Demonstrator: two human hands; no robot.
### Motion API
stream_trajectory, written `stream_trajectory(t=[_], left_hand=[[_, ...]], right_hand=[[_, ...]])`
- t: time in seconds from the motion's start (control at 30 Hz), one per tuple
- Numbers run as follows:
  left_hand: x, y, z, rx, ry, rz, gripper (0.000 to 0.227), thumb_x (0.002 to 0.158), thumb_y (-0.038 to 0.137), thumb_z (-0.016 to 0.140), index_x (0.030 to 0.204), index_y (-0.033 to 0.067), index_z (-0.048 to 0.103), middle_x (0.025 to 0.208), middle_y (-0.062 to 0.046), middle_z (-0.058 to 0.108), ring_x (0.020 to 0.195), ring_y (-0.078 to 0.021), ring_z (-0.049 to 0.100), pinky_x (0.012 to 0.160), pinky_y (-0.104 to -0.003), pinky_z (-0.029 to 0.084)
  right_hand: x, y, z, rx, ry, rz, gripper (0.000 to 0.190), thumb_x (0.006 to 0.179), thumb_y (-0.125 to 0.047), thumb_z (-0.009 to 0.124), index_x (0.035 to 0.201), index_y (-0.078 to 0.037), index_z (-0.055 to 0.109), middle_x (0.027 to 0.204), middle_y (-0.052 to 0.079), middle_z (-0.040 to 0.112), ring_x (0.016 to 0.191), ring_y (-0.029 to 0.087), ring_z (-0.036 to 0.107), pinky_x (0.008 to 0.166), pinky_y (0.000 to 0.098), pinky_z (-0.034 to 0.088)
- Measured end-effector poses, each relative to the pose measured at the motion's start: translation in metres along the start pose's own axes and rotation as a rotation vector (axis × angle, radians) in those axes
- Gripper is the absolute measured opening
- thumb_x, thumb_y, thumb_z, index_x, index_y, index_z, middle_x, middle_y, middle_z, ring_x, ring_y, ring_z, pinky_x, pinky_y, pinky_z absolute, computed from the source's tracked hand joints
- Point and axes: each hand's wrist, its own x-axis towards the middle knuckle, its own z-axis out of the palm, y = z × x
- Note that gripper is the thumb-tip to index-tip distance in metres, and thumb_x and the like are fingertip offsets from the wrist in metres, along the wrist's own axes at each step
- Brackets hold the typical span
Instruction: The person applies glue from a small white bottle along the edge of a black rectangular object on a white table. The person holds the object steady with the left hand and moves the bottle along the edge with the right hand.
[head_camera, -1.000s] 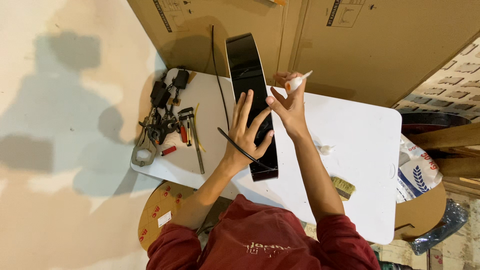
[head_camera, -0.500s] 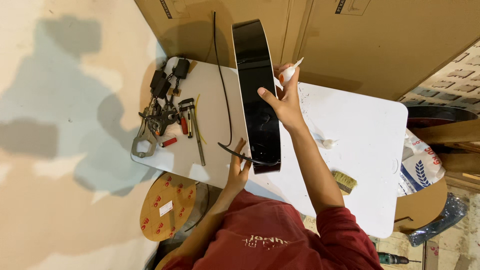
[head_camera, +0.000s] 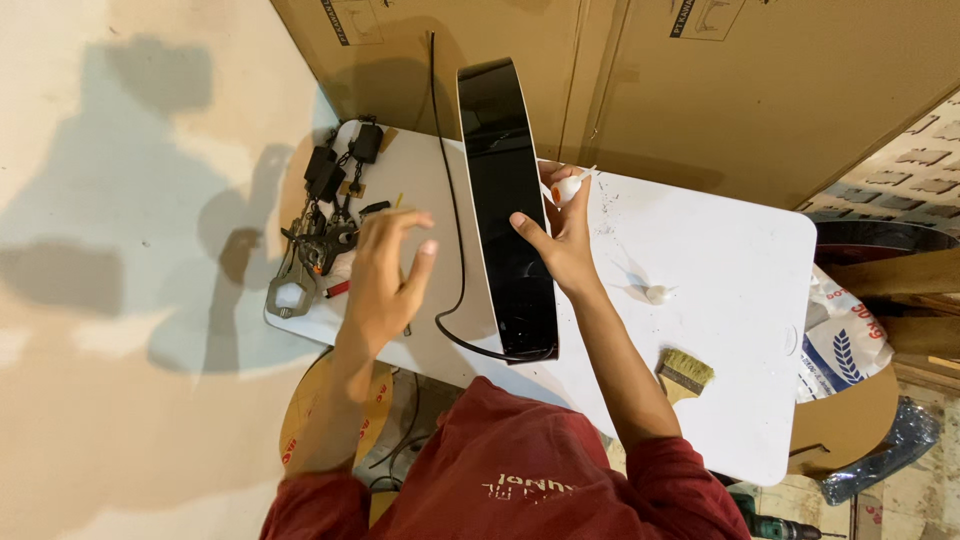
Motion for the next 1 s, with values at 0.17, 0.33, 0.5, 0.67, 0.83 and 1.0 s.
stream_trajectory(t=[0.17,0.33,0.5,0.67,0.83,1.0], left_hand=[[0.073,0.044,0.044,0.182,-0.021,0.292,0.049,0.107,0.042,0.05,0.147,0.0145,0.054,0.156,-0.019,0.04,0.145,-0.0499,0.032,0.117,-0.064,0.032],[0.095,0.036,0.067,0.238,-0.128,0.336,0.052,0.108,0.042,0.047,0.155,0.0205,0.049,0.165,-0.013,0.036,0.153,-0.0452,0.024,0.12,-0.066,0.03],[0.095,0.036,0.07,0.219,-0.148,0.387,0.05,0.107,0.03,0.047,0.153,0.0121,0.051,0.16,-0.017,0.044,0.149,-0.0477,0.032,0.121,-0.061,0.029],[0.099,0.034,0.069,0.24,-0.187,0.324,0.054,0.107,0.031,0.047,0.157,0.0097,0.045,0.164,-0.014,0.039,0.153,-0.0443,0.027,0.122,-0.059,0.03],[0.104,0.035,0.071,0.264,-0.197,0.341,0.055,0.107,0.034,0.049,0.156,0.0086,0.047,0.162,-0.015,0.04,0.152,-0.0453,0.027,0.121,-0.059,0.031],[0.102,0.042,0.067,0.248,-0.217,0.316,0.054,0.107,0.034,0.047,0.155,0.0094,0.048,0.161,-0.013,0.041,0.151,-0.0456,0.027,0.112,-0.064,0.043]], right_hand=[[-0.01,-0.008,0.0,0.013,-0.013,-0.013,0.06,0.088,-0.005,0.079,0.125,-0.014,0.033,0.136,0.015,0.046,0.14,0.036,0.04,0.117,0.0682,0.027],[0.003,-0.005,-0.017,0.054,-0.001,0.007,0.049,0.098,-0.03,0.067,0.129,-0.013,0.033,0.139,0.017,0.044,0.144,0.04,0.036,0.116,0.068,0.027],[0.029,0.009,-0.028,-0.019,0.006,-0.021,0.053,0.1,-0.023,0.068,0.136,-0.008,0.032,0.142,0.022,0.043,0.144,0.046,0.034,0.116,0.0718,0.026],[0.039,0.01,-0.025,-0.046,0.022,0.012,0.049,0.1,-0.026,0.067,0.135,-0.012,0.035,0.143,0.018,0.046,0.14,0.04,0.04,0.112,0.0658,0.034],[0.045,0.031,-0.035,-0.064,0.044,0.023,0.046,0.1,-0.023,0.064,0.134,-0.014,0.035,0.139,0.014,0.047,0.136,0.034,0.042,0.109,0.0587,0.04],[0.043,0.016,-0.033,-0.12,0.074,0.007,0.044,0.1,-0.02,0.064,0.133,-0.013,0.036,0.138,0.016,0.048,0.134,0.036,0.047,0.106,0.0577,0.044]])
